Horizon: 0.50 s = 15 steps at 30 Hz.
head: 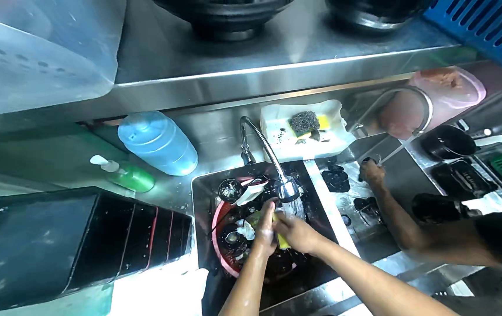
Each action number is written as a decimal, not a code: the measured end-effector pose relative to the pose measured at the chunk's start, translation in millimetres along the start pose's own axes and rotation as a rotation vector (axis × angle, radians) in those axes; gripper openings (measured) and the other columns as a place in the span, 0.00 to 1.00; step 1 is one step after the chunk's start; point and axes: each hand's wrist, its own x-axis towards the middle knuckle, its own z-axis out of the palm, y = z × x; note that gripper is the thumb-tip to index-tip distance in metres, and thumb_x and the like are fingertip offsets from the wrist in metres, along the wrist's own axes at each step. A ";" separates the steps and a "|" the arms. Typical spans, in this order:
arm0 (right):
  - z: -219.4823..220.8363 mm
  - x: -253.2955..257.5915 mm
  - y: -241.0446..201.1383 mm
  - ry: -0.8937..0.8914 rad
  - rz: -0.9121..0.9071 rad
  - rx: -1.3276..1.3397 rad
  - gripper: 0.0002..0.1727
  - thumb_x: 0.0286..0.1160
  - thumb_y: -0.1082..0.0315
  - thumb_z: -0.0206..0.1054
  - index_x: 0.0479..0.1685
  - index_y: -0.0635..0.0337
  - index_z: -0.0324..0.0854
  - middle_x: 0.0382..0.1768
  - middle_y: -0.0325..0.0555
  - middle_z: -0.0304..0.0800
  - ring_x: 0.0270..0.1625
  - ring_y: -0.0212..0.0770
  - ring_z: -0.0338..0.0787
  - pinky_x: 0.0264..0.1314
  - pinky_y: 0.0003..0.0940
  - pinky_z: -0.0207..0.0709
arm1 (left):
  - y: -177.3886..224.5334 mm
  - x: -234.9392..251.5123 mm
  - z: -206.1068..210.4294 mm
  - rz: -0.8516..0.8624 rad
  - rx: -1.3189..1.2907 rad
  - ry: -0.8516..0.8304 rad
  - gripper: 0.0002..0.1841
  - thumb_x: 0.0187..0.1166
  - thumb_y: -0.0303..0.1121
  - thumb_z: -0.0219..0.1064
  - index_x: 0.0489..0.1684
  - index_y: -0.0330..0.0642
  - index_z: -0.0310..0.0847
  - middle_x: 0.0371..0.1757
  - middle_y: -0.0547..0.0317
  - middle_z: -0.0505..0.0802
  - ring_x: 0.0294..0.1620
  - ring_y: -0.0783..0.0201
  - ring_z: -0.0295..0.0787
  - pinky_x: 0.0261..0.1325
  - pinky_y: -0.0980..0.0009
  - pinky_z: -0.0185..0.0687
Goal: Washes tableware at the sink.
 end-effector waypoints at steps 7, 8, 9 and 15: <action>0.5 -5.2 -0.2 0.029 -0.132 -0.318 0.21 0.75 0.62 0.66 0.64 0.60 0.84 0.62 0.59 0.86 0.68 0.55 0.84 0.76 0.57 0.74 | -5.8 -4.3 -3.0 0.077 0.024 0.040 0.31 0.82 0.54 0.64 0.83 0.53 0.68 0.72 0.50 0.84 0.68 0.55 0.84 0.66 0.51 0.84; 3.7 -2.5 0.0 0.118 -0.151 -0.189 0.20 0.72 0.63 0.67 0.61 0.60 0.84 0.57 0.56 0.88 0.62 0.50 0.87 0.71 0.53 0.79 | -5.8 -5.0 -2.1 0.076 -0.014 0.005 0.34 0.79 0.53 0.67 0.84 0.53 0.67 0.71 0.49 0.85 0.66 0.55 0.85 0.64 0.52 0.85; 7.4 -1.0 -0.3 0.175 -0.155 -0.082 0.19 0.70 0.64 0.68 0.61 0.59 0.84 0.53 0.52 0.90 0.57 0.46 0.89 0.66 0.50 0.82 | -5.7 -5.6 -1.7 0.079 -0.040 -0.023 0.36 0.75 0.53 0.71 0.84 0.53 0.67 0.70 0.49 0.86 0.64 0.55 0.86 0.63 0.54 0.86; 3.3 -9.8 24.6 -0.056 -0.322 -0.638 0.23 0.81 0.69 0.57 0.75 0.57 0.79 0.76 0.52 0.81 0.82 0.53 0.76 0.88 0.55 0.63 | 20.4 -8.0 -2.8 0.061 0.106 0.107 0.26 0.79 0.49 0.65 0.76 0.52 0.77 0.63 0.48 0.89 0.60 0.51 0.88 0.57 0.49 0.87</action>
